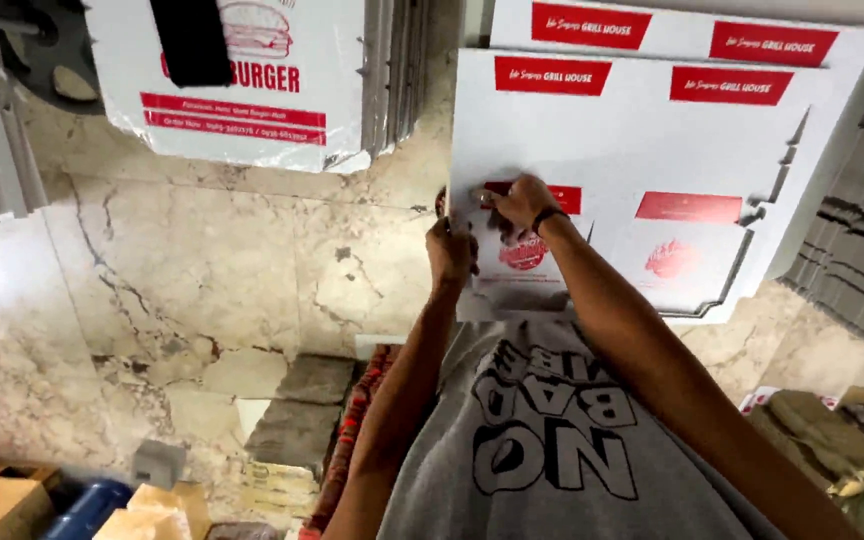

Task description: Manually removing perforated waste cardboard from printed burger box templates and stacking the finished flats.

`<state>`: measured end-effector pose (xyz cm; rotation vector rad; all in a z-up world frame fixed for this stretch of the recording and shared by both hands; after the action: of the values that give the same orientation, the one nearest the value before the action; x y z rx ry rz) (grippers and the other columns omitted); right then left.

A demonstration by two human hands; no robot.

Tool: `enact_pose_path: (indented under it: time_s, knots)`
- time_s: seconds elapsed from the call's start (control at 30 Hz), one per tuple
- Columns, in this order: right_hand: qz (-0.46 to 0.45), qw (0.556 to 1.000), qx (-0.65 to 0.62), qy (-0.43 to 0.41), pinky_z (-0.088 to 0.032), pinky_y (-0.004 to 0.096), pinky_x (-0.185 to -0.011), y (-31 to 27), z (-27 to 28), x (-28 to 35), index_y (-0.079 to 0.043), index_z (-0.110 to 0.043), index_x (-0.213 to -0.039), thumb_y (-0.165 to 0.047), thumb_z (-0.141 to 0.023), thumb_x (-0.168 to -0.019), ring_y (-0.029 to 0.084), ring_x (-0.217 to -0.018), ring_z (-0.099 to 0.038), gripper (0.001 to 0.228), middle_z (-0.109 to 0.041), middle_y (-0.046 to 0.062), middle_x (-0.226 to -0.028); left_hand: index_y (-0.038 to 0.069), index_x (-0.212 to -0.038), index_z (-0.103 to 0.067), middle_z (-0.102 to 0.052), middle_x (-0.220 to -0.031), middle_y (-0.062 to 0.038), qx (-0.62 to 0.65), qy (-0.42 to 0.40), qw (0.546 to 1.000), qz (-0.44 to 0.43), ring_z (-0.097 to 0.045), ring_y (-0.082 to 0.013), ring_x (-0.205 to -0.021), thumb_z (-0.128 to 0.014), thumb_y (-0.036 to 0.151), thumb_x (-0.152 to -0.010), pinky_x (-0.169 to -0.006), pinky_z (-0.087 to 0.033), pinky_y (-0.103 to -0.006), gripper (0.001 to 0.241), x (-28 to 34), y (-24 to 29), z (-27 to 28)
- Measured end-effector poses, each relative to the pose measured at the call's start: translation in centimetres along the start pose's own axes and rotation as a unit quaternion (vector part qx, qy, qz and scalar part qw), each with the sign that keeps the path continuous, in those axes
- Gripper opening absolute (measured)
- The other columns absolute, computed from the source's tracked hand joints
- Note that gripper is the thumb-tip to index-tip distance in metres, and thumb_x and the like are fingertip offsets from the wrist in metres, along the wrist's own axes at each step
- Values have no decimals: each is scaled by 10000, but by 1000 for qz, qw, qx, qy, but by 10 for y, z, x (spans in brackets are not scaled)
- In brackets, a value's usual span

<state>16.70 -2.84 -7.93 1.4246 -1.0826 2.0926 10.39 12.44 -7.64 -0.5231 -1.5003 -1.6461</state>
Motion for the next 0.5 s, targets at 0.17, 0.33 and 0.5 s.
enact_pose_path:
  time_s: [0.17, 0.33, 0.5]
  knots:
    - [-3, 998, 40, 41, -647, 425, -529, -10, 3, 5, 41, -744, -794, -577, -727, -894, 332, -631, -741, 625, -728, 211, -704, -110, -928, -639, -719, -790, -301, 57, -98, 984, 139, -718, -340, -531, -445, 369, -1035, -468, -637, -493, 528, -7, 1, -1]
    - [11, 995, 82, 53, -635, 507, -691, -25, 6, 20, 85, -734, -772, -642, -720, -872, 407, -786, -733, 734, -727, 271, -784, -36, -860, -594, -469, -539, -81, 103, -109, 976, 159, -437, -151, -339, -395, 201, -991, -268, -447, -334, 336, -29, -14, -13]
    - [-11, 997, 53, 52, -634, 386, -592, -23, 2, 29, -9, -736, -705, -551, -690, -940, 284, -584, -725, 592, -715, 151, -618, -28, -888, -583, -355, -556, -12, 184, -185, 939, 224, -369, -88, -360, -470, 383, -1065, -315, -364, -185, 462, 6, 21, 0]
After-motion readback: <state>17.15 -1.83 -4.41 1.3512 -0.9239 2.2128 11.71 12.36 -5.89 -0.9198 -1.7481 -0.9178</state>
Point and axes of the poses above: each hand's wrist, its own x-axis away from the middle knuckle, its own z-axis out of the back of the hand, y = z × x, the point moved 10 cm from there along -x, towards the middle knuckle
